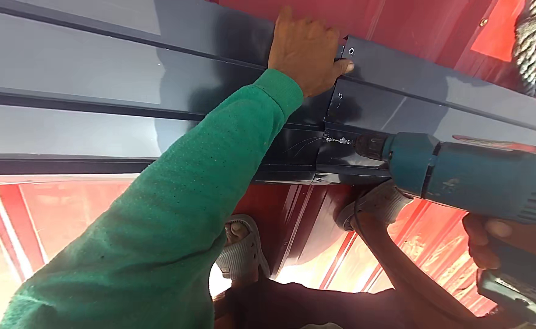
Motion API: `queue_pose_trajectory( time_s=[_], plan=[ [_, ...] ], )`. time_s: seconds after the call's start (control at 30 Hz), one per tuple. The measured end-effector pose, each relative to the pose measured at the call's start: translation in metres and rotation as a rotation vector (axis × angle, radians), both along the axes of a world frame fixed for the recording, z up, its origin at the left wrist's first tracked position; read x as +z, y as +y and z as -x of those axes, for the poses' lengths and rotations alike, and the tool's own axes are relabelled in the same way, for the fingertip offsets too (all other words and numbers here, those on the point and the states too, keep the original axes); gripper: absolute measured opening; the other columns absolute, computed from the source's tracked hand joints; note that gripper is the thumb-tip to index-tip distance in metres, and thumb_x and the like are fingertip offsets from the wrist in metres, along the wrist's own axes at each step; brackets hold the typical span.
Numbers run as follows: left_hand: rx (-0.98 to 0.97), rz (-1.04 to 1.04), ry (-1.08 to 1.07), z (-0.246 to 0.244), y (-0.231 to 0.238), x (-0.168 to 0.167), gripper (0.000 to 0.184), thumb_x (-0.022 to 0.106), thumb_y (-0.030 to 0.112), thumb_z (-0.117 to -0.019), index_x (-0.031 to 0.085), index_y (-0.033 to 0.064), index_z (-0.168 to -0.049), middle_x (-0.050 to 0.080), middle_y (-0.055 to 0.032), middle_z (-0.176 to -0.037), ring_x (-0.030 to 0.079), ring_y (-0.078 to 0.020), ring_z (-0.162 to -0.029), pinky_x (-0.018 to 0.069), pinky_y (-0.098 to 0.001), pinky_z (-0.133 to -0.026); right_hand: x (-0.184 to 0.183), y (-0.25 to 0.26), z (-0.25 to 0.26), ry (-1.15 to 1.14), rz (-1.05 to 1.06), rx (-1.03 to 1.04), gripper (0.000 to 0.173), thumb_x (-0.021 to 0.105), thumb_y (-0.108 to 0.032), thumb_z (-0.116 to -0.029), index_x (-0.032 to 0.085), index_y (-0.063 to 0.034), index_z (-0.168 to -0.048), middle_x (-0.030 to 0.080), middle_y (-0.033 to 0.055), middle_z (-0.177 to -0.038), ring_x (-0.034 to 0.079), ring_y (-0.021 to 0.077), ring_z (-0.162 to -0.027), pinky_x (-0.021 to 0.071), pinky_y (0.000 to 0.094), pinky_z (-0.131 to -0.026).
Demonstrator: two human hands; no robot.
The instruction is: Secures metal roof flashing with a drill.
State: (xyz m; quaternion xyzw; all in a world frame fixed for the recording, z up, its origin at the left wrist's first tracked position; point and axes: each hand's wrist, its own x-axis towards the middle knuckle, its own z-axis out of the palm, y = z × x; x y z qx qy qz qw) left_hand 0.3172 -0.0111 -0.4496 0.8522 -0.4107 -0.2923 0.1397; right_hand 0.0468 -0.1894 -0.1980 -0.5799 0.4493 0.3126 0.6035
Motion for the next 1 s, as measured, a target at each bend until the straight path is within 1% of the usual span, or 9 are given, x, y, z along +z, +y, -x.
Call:
queue_pose_trajectory(
  time_s=[0.23, 0.37, 0.47, 0.6, 0.67, 0.73, 0.8, 0.9, 1.0],
  plan=[
    [0.01, 0.026, 0.015, 0.001, 0.002, -0.001, 0.073, 0.04, 0.068, -0.1002, 0.064, 0.0037, -0.124, 0.066, -0.0227, -0.123, 0.06, -0.0432, -0.12, 0.037, -0.0684, -0.103, 0.009, 0.002, -0.021, 0.041, 0.074, 0.095, 0.03, 0.076, -0.03, -0.0914, 0.064, -0.0104, -0.11, 0.07, 0.0104, -0.079, 0.07, 0.0225, -0.06, 0.0632, 0.0358, -0.055],
    [0.007, 0.029, 0.021, 0.001, 0.002, -0.001, 0.071, 0.041, 0.067, -0.1004, 0.065, 0.004, -0.123, 0.066, -0.022, -0.122, 0.061, -0.0424, -0.12, 0.0373, -0.0678, -0.102, 0.019, 0.007, -0.05, 0.148, 0.079, 0.136, 0.017, 0.07, -0.022, -0.0918, 0.065, -0.0088, -0.101, 0.07, 0.0077, -0.078, 0.069, 0.0178, -0.06, 0.0619, 0.0295, -0.056],
    [0.003, 0.026, 0.026, 0.0, 0.002, -0.001, 0.072, 0.041, 0.067, -0.1, 0.064, 0.0041, -0.125, 0.066, -0.0217, -0.123, 0.06, -0.0424, -0.121, 0.0363, -0.069, -0.104, 0.017, 0.005, -0.068, 0.21, 0.051, 0.098, 0.017, 0.07, -0.025, -0.0917, 0.065, -0.0104, -0.098, 0.068, 0.0082, -0.075, 0.067, 0.0154, -0.056, 0.0592, 0.0261, -0.052],
    [0.012, 0.042, 0.038, 0.001, 0.001, -0.003, 0.072, 0.041, 0.068, -0.0999, 0.064, 0.005, -0.126, 0.067, -0.0215, -0.123, 0.061, -0.0427, -0.12, 0.0361, -0.0692, -0.104, 0.012, 0.02, -0.071, 0.225, 0.107, 0.026, 0.006, 0.057, -0.01, -0.0881, 0.061, -0.0075, -0.092, 0.064, 0.006, -0.067, 0.064, 0.0128, -0.05, 0.0564, 0.0229, -0.049],
    [0.007, 0.041, 0.032, 0.0, 0.001, -0.003, 0.072, 0.04, 0.067, -0.1003, 0.063, 0.0042, -0.126, 0.066, -0.022, -0.122, 0.061, -0.0428, -0.119, 0.0364, -0.0685, -0.103, 0.002, 0.005, -0.025, 0.043, 0.01, -0.017, 0.018, 0.069, -0.022, -0.0941, 0.066, -0.0073, -0.103, 0.068, 0.0104, -0.077, 0.068, 0.0195, -0.058, 0.0618, 0.0323, -0.056],
    [0.006, 0.035, 0.028, 0.001, 0.003, -0.003, 0.072, 0.04, 0.067, -0.1004, 0.063, 0.0041, -0.126, 0.066, -0.022, -0.122, 0.061, -0.0426, -0.118, 0.0361, -0.0678, -0.103, -0.004, 0.013, 0.012, -0.089, 0.077, 0.006, 0.03, 0.073, -0.032, -0.0936, 0.067, -0.0099, -0.112, 0.069, 0.0109, -0.082, 0.069, 0.0225, -0.063, 0.0627, 0.0374, -0.059],
    [0.011, 0.04, 0.026, 0.0, 0.003, -0.004, 0.072, 0.04, 0.068, -0.1002, 0.063, 0.0043, -0.125, 0.066, -0.0219, -0.121, 0.061, -0.0426, -0.118, 0.036, -0.068, -0.104, 0.003, 0.036, 0.024, -0.149, 0.245, 0.095, 0.037, 0.075, -0.032, -0.0931, 0.062, -0.0099, -0.12, 0.072, 0.0107, -0.089, 0.071, 0.0252, -0.069, 0.0638, 0.0422, -0.064],
    [0.003, 0.028, 0.027, -0.001, 0.002, -0.005, 0.073, 0.039, 0.069, -0.1001, 0.064, 0.0052, -0.125, 0.067, -0.0215, -0.12, 0.062, -0.0423, -0.118, 0.0382, -0.0686, -0.102, 0.018, 0.066, 0.034, -0.161, 0.421, 0.2, 0.049, 0.078, -0.026, -0.0908, 0.054, -0.0032, -0.127, 0.073, 0.0138, -0.098, 0.074, 0.0291, -0.079, 0.0647, 0.0483, -0.07],
    [-0.003, 0.003, 0.03, -0.004, 0.001, 0.0, 0.075, 0.039, 0.07, -0.0992, 0.065, 0.0052, -0.125, 0.068, -0.0218, -0.12, 0.062, -0.0421, -0.117, 0.0384, -0.068, -0.102, 0.025, 0.096, 0.039, -0.236, 0.565, 0.358, 0.056, 0.078, -0.023, -0.0911, 0.05, -0.0005, -0.134, 0.073, 0.0114, -0.11, 0.074, 0.019, -0.093, 0.0647, 0.0415, -0.083]
  ],
)
